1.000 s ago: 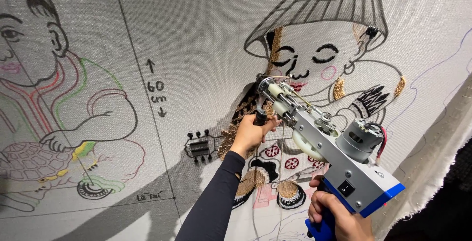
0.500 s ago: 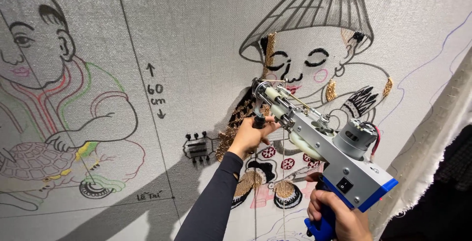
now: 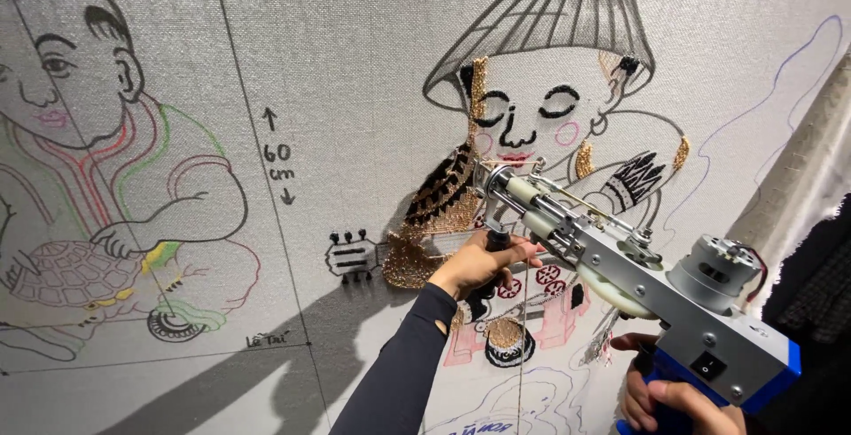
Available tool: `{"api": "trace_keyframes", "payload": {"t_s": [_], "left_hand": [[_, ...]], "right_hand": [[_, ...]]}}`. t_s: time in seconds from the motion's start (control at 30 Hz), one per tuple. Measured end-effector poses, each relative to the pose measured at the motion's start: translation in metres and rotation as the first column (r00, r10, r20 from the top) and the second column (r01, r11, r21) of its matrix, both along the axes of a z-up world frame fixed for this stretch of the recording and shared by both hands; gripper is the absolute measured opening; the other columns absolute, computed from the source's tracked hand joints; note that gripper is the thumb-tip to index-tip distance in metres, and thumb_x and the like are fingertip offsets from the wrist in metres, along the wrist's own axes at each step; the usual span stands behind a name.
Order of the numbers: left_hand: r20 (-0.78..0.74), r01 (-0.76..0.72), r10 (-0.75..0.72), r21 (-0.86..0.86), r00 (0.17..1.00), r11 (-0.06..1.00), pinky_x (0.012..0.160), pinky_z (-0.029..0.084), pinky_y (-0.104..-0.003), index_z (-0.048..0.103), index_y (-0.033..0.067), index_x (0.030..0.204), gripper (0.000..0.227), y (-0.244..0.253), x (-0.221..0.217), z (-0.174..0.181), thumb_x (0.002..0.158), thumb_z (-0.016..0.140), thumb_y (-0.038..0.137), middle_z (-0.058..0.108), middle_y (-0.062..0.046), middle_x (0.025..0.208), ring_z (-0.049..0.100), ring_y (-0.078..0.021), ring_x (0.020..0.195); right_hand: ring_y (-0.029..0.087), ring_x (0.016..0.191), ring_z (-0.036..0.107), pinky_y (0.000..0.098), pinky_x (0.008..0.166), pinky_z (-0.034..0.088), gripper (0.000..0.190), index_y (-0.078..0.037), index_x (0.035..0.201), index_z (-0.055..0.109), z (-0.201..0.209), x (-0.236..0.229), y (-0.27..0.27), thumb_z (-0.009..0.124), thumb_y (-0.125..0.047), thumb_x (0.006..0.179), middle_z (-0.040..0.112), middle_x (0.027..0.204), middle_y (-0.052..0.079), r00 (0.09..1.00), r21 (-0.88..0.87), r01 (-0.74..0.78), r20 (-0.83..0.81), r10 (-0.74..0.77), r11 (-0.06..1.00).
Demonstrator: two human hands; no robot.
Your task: The person uses a tufting gun to create a patterned rug on a vertical frame.
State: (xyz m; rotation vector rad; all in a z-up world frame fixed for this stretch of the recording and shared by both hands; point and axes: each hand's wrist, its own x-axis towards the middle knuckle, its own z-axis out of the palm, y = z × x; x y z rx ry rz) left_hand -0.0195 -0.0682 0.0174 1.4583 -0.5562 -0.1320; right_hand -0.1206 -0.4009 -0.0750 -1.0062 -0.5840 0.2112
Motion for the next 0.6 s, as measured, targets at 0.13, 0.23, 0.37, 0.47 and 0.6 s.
{"api": "trace_keyframes", "payload": {"t_s": [0.13,0.23,0.37,0.47,0.6], "left_hand": [[0.014,-0.120,0.120,0.018,0.993,0.993,0.052,0.052,-0.023,0.071,-0.0032,0.120,0.043,-0.002,-0.024,-0.010,0.094,0.073,0.031,0.078,-0.005,0.099,0.057,-0.0034,0.057],[0.003,-0.192,0.193,-0.061,0.981,0.979,0.048,0.045,-0.021,0.070,0.0038,0.120,0.033,0.006,-0.036,-0.034,0.096,0.070,0.027,0.079,-0.005,0.101,0.052,-0.0043,0.052],[-0.056,-0.402,0.398,-0.157,0.916,0.902,0.041,0.037,-0.023,0.075,0.0007,0.117,0.029,0.030,-0.051,-0.089,0.101,0.065,0.023,0.070,-0.006,0.084,0.048,-0.0058,0.045],[-0.156,-0.526,0.503,-0.264,0.850,0.808,0.040,0.034,-0.025,0.074,-0.0019,0.105,0.024,0.051,-0.072,-0.125,0.102,0.065,0.020,0.065,-0.006,0.071,0.045,-0.0070,0.044],[-0.380,-0.730,0.625,-0.303,0.682,0.612,0.041,0.036,-0.030,0.075,0.0022,0.094,0.014,0.067,-0.120,-0.135,0.089,0.065,0.012,0.071,-0.003,0.065,0.048,-0.0124,0.043]], "right_hand": [[0.032,0.057,0.054,0.0494,0.060,0.046,0.066,0.017,0.139,0.037,-0.009,0.017,-0.026,0.060,-0.009,0.083,0.052,0.069,0.020,0.982,0.044,-0.150,-0.113,0.154,0.988],[0.029,0.054,0.050,0.0467,0.055,0.042,0.067,0.019,0.141,0.039,0.001,0.003,-0.016,0.062,-0.012,0.087,0.050,0.068,0.018,0.996,-0.067,0.004,-0.088,-0.010,0.998],[0.036,0.081,0.062,0.0527,0.073,0.052,0.089,0.012,0.151,0.034,0.037,-0.013,0.016,0.064,-0.047,0.090,0.059,0.095,0.029,0.998,-0.172,-0.033,0.051,0.043,0.985],[0.044,0.111,0.067,0.0594,0.092,0.056,0.115,0.005,0.156,0.028,0.061,0.029,0.041,0.053,-0.079,0.081,0.060,0.130,0.034,0.968,-0.105,-0.212,0.110,0.223,0.972],[0.023,0.117,0.064,0.0339,0.101,0.052,0.068,0.006,0.141,0.057,0.106,0.107,0.116,0.058,-0.050,0.103,0.066,0.128,0.023,0.978,-0.187,-0.027,0.199,0.064,0.982]]}}
